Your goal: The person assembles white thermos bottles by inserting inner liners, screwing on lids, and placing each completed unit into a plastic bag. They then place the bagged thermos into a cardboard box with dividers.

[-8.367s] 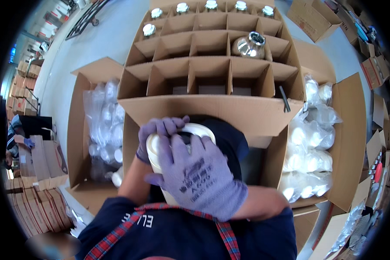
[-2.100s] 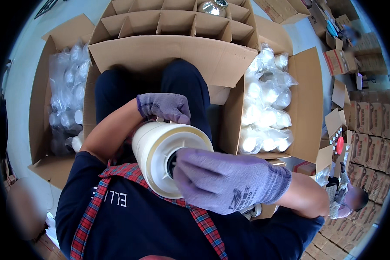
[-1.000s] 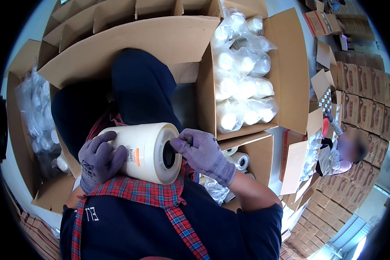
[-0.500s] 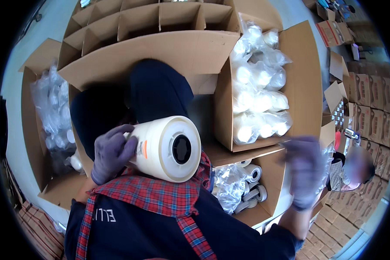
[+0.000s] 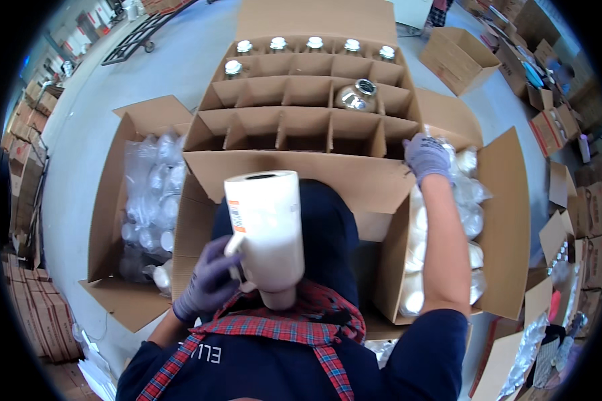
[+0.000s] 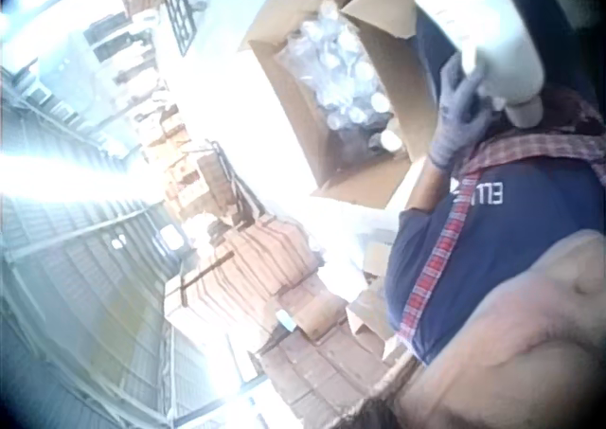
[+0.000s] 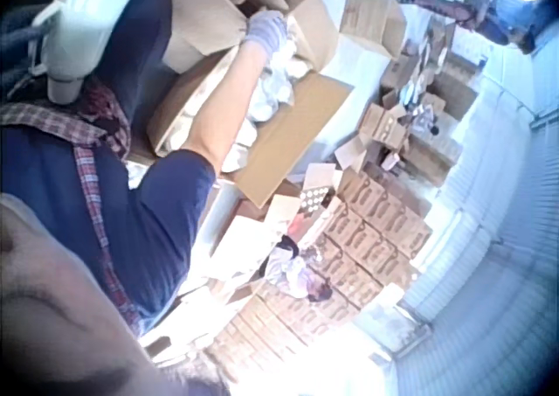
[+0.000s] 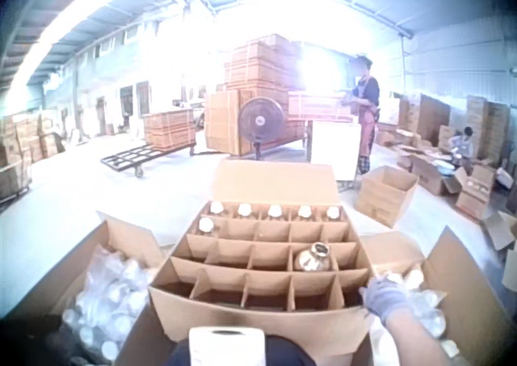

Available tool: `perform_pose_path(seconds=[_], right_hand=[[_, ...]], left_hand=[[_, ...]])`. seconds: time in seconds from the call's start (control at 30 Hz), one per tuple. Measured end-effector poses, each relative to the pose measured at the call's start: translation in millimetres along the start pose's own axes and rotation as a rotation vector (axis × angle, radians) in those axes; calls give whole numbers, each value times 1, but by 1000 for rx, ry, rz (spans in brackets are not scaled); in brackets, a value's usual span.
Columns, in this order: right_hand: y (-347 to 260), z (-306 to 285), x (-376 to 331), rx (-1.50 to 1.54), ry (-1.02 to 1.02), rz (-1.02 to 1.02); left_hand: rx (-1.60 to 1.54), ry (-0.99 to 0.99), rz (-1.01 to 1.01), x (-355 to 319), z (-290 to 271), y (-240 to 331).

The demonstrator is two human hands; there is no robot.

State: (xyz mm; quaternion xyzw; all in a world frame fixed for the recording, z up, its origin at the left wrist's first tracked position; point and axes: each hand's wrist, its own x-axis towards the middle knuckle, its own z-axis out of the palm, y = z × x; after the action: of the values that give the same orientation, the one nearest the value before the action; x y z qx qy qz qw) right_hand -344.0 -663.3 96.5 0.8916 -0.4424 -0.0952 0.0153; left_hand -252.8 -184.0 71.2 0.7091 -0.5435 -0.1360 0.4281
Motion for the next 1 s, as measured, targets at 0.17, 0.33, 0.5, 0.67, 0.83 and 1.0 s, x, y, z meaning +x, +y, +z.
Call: perform_pose_path(seconds=[0.17,0.33,0.5,0.67,0.83,1.0], right_hand=[[23,22,16,20,53,67],[31,5,3,-86,37,-249],[2,25,19,189,168,-17],[11,43,8,121,47,39],[-9,53,24,169,66,87],[0,79,-23,417,83,-44]], left_hand=[[-691,-229,-624,26,-4,30],[774,-109,570,48,-14,13],[480,-156,664,109,3,36],[-298,140,-162,112,7,36],[-293,272,-611,33,14,-35],[-166,206,-917,40,21,-2]])
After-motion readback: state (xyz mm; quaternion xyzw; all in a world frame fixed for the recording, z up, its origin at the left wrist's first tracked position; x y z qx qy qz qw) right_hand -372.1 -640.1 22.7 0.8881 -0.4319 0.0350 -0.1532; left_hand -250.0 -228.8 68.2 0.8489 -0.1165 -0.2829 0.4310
